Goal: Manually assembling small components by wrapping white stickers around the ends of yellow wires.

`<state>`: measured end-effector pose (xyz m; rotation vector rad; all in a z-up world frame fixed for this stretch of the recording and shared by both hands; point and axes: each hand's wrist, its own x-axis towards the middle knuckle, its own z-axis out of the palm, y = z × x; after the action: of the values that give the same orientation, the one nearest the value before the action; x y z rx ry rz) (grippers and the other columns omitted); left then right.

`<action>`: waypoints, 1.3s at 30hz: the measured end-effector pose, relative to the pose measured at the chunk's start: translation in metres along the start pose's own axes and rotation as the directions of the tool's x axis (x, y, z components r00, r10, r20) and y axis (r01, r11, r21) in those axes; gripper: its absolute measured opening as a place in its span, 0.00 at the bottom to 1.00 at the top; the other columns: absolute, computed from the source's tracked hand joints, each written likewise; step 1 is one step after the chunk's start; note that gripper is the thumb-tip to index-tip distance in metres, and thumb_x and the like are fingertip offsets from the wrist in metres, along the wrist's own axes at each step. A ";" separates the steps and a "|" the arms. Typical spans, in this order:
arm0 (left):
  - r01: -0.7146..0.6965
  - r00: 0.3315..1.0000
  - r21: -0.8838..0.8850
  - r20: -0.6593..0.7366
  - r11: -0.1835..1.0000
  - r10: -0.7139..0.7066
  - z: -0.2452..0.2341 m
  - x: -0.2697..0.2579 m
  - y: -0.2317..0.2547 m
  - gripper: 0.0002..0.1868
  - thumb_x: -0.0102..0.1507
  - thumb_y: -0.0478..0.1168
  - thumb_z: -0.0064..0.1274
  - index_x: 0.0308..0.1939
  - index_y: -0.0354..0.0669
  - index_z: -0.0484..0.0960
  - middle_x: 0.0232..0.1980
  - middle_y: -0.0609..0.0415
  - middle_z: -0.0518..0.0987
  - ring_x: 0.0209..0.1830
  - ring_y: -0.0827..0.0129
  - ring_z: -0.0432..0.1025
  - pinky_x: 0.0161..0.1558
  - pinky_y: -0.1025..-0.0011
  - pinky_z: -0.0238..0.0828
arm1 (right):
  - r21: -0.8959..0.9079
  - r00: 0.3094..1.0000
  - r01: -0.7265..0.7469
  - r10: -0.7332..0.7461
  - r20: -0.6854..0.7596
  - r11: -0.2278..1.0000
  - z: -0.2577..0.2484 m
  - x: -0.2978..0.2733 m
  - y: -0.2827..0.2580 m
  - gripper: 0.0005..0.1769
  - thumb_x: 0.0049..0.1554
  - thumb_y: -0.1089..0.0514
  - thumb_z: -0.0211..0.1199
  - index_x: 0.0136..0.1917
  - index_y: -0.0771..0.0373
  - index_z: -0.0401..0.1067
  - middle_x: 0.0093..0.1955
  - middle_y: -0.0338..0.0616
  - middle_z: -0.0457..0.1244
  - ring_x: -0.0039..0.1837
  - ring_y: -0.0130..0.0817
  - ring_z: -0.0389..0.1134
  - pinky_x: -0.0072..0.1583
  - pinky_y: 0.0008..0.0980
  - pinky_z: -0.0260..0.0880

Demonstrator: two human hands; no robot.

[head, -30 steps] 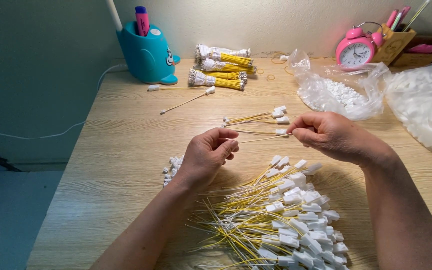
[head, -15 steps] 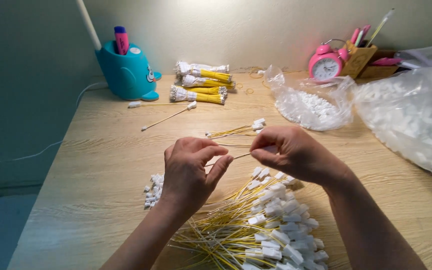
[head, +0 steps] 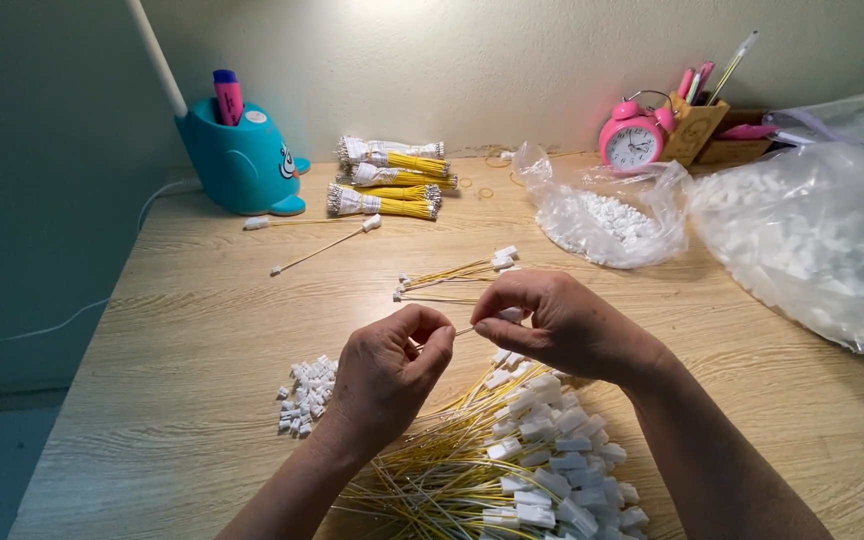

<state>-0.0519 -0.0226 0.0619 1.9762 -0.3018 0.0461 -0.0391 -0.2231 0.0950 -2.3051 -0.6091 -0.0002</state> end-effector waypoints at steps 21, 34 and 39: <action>-0.373 0.921 0.400 0.047 0.837 0.388 -0.012 0.017 -0.041 0.02 0.60 0.42 0.55 0.37 0.53 0.81 0.33 0.61 0.79 0.25 0.64 0.72 0.25 0.65 0.67 | -0.096 0.991 -0.133 0.134 0.006 0.986 -0.015 -0.006 -0.003 0.04 0.51 0.60 0.61 0.34 0.57 0.74 0.29 0.30 0.63 0.32 0.20 0.60 0.37 0.23 0.60; 0.158 0.987 -0.332 0.086 0.930 -0.137 -0.025 0.027 -0.045 0.11 0.63 0.34 0.51 0.48 0.38 0.83 0.38 0.49 0.80 0.35 0.73 0.74 0.41 0.75 0.78 | 0.124 0.937 -0.343 0.348 -0.021 0.931 -0.026 0.000 0.032 0.03 0.52 0.63 0.63 0.38 0.63 0.77 0.27 0.37 0.59 0.33 0.27 0.58 0.36 0.25 0.59; 0.204 0.967 -0.340 0.218 0.918 -0.134 -0.021 0.025 -0.049 0.17 0.67 0.44 0.46 0.57 0.41 0.77 0.44 0.47 0.78 0.39 0.69 0.74 0.40 0.72 0.79 | 0.225 0.937 -0.334 0.348 -0.026 0.915 -0.024 -0.001 0.040 0.03 0.53 0.65 0.63 0.39 0.66 0.76 0.27 0.37 0.58 0.33 0.26 0.56 0.36 0.23 0.57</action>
<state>-0.0140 0.0099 0.0310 1.6334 -0.2407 -0.2944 -0.0188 -0.2636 0.0859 -2.1580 -0.1558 0.1493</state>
